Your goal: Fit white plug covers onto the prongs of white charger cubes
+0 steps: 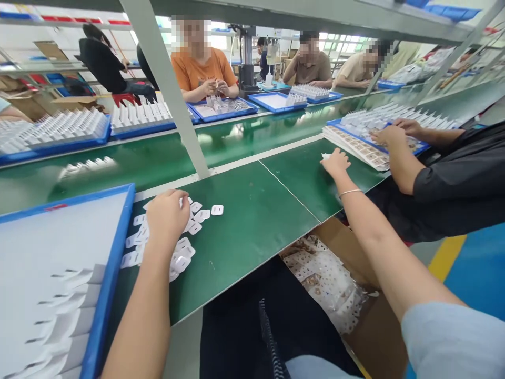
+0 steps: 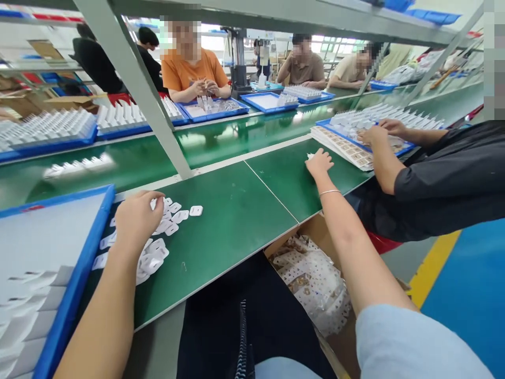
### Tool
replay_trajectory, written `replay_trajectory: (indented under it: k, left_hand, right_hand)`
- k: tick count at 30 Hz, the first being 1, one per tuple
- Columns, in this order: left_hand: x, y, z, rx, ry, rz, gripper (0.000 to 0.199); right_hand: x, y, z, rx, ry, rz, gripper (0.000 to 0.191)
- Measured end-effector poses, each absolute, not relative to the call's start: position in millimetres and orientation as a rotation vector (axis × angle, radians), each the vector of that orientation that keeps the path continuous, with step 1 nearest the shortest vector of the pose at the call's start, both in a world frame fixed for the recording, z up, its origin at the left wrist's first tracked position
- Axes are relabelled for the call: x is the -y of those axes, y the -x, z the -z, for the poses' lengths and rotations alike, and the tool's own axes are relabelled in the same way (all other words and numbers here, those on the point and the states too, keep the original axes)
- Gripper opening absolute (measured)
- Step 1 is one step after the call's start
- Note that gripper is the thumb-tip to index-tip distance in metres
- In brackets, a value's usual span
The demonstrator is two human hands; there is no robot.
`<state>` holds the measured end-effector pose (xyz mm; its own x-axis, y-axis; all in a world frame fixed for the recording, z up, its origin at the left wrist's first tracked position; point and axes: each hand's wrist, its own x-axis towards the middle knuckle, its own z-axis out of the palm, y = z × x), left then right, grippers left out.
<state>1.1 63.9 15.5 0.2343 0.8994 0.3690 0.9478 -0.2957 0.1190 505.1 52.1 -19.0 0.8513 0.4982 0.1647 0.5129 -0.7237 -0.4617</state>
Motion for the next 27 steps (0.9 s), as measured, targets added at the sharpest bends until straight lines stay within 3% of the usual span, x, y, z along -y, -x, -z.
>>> replay_trajectory:
  k: [3,7,12,15,18,22,27]
  left_hand:
    - [-64.0,-1.3,-11.5,1.801,2.371,0.614,0.036]
    - [-63.7,3.3,-7.4,1.659,2.448,0.798,0.034]
    - [-58.3,-2.5,-3.8,1.257,2.694,0.890,0.072]
    - [-55.5,-3.9,-3.2,1.263,2.805,0.860,0.063]
    - [-57.2,3.5,-4.8,1.585,2.624,0.958,0.048]
    - [-65.1,16.5,-3.9,1.856,2.291,1.251,0.045]
    - [-74.1,17.1,5.4,1.798,2.285,1.623,0.048]
  right_hand:
    - [-50.9,-504.2,20.6,0.808,2.512,0.010,0.046]
    - [-76.5,-435.6,14.8,1.182,2.254,-0.114,0.038]
    - [-75.8,-269.3,-2.6,1.774,1.414,-0.861,0.057]
    - [-73.0,-199.2,-14.1,1.830,1.121,-1.099,0.051]
    - [-82.3,-175.8,-14.9,1.685,1.003,-1.283,0.035]
    - [-90.8,-175.8,0.3,2.003,1.284,-1.008,0.025]
    - [-78.0,-165.5,15.7,2.303,1.620,-0.663,0.024]
